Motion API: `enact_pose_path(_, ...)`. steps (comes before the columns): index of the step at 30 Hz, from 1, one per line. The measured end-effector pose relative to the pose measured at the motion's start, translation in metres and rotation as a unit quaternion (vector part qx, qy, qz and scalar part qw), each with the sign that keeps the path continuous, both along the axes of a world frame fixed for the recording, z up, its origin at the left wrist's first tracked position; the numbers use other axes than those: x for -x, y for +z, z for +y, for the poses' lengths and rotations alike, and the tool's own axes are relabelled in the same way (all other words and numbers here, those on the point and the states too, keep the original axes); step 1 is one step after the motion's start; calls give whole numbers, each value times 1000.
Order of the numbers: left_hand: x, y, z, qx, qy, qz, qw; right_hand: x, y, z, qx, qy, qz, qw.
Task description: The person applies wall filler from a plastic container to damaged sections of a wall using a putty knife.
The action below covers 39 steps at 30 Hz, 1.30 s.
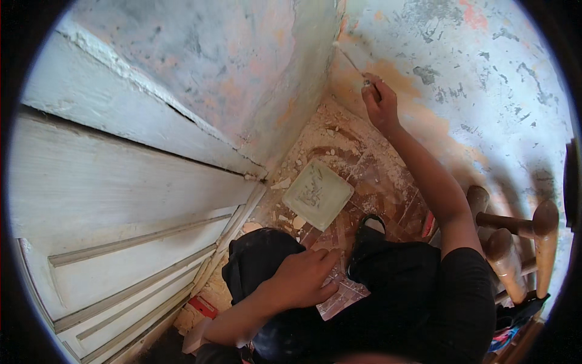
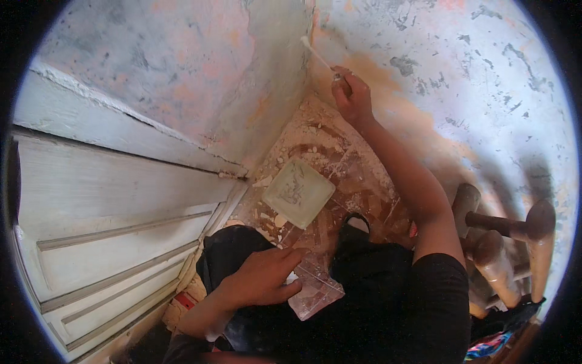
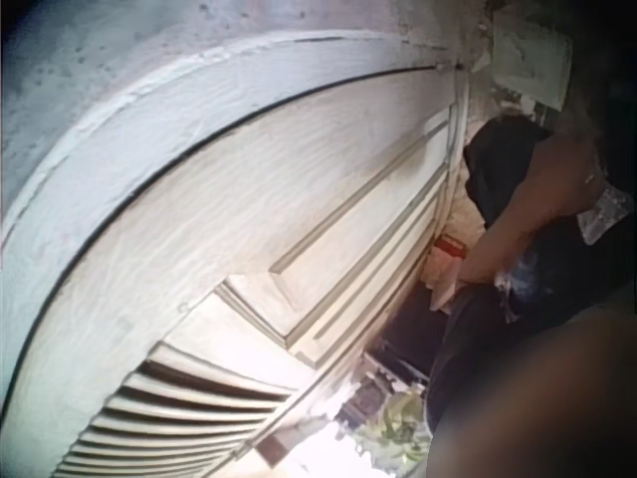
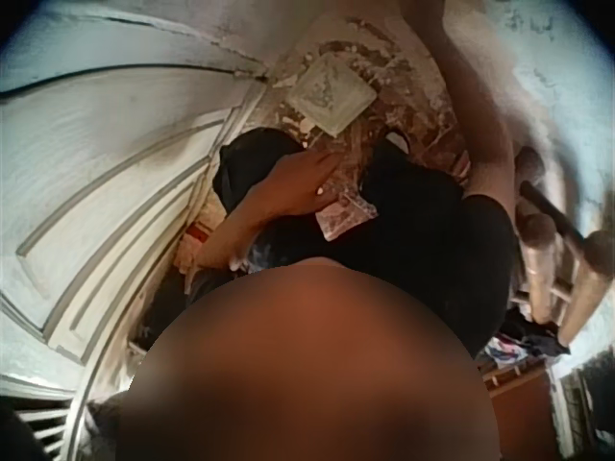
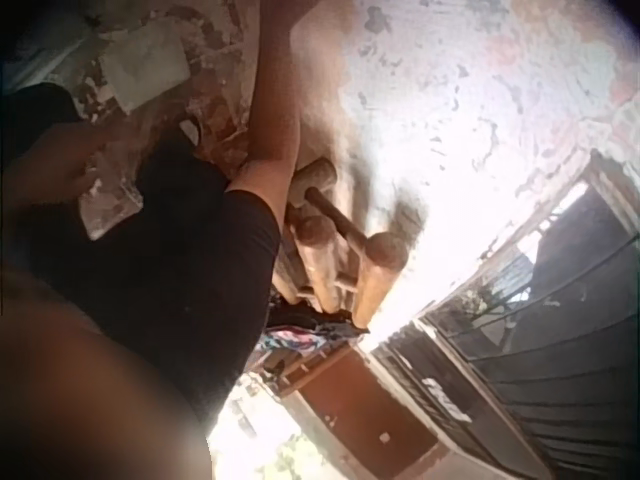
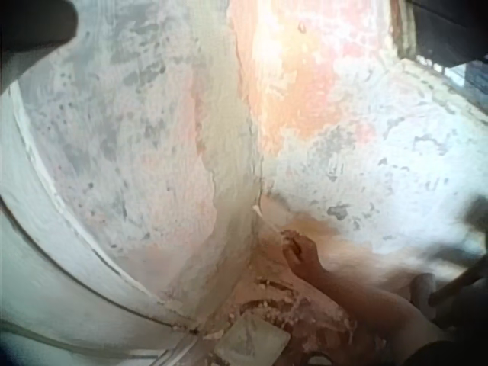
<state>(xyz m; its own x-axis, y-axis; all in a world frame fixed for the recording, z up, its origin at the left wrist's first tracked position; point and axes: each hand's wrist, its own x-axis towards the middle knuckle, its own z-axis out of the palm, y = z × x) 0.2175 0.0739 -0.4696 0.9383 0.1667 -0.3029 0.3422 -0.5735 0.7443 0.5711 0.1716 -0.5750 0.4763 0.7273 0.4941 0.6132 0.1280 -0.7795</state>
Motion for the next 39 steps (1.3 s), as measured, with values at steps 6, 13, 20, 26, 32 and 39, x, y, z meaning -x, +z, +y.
enact_pose_path(6, 3, 2, 5, 0, 23, 11, 1000, -33, 18, 35, -117, -25, 127, 985)
enact_pose_path(13, 10, 2, 12, -14, 25, 41, 999, -29, 32, 54, -144, 38, 322, 935)
enact_pose_path(20, 16, -6, 15, -21, 40, 39, 998, -26, 19, 63, -133, 52, 366, 920)
enact_pose_path(26, 14, -1, 18, -11, 46, 69, 997, -24, 2, 72, -117, 32, 379, 918)
enact_pose_path(32, 18, -5, 18, -5, 44, 55, 997, -28, -20, 80, -95, 24, 242, 965)
enact_pose_path(39, 18, -3, 20, 14, 51, 54, 997, -17, -2, 66, -60, -133, 49, 988)
